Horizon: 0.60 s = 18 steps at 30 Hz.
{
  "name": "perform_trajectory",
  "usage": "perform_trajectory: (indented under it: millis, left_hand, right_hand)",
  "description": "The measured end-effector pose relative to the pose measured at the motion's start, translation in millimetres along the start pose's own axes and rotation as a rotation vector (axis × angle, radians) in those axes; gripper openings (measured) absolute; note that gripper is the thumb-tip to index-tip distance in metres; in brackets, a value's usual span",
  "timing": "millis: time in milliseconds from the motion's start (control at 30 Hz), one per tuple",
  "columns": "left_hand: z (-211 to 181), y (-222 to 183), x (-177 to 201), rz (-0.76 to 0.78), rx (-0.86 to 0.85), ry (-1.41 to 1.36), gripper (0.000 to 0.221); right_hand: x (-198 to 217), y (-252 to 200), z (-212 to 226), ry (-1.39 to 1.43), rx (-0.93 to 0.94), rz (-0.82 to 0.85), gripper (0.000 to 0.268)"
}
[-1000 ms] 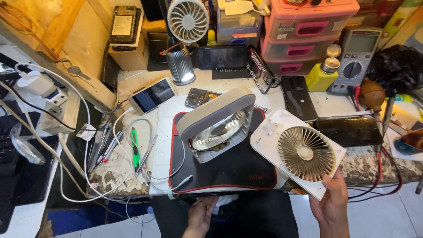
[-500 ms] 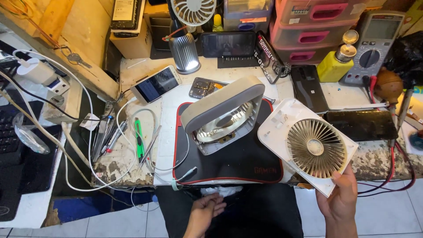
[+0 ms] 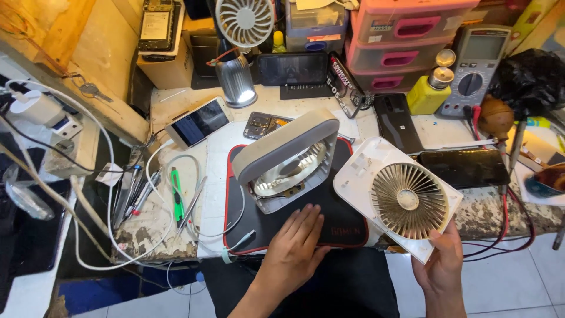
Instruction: Disassembling a small portable desk fan using a screwdriver and prying the casing apart.
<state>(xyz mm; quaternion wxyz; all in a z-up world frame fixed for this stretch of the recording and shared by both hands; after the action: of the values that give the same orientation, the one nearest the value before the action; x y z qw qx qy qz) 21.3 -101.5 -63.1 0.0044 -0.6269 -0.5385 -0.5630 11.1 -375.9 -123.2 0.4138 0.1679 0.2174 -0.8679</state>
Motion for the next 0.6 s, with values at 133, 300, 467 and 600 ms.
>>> perform_trajectory:
  millis: [133, 300, 467, 600]
  left_hand:
    - [-13.3, -25.2, 24.2, -0.017, -0.001, 0.002, 0.043]
    - [-14.8, -73.6, 27.7, -0.108, 0.130, -0.050, 0.037]
    - [-15.1, -100.2, 19.6, -0.098, 0.134, -0.025, 0.038]
    - [-20.0, -92.4, 35.5, -0.312, 0.281, 0.059, 0.038]
  right_hand:
    - [3.1, 2.5, -1.1, -0.018, -0.036, -0.052, 0.084]
    - [15.3, 8.6, -10.3, 0.010, -0.042, -0.036, 0.081]
    - [23.9, 11.3, -19.6, 0.013, 0.028, 0.022, 0.078]
    - [28.5, 12.4, -21.1, -0.019, -0.004, -0.045, 0.075]
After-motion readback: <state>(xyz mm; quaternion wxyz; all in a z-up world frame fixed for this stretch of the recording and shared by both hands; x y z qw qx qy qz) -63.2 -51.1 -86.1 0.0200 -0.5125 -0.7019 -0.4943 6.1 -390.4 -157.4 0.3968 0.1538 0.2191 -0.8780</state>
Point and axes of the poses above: each hand's wrist, its own y-axis towards the middle knuckle, its own x-axis out of the back of the hand, z = x × y, the point moved 7 cm from there along y, towards the middle knuckle, and after that the axes turned 14 degrees about -z, right-handed, at the moved point
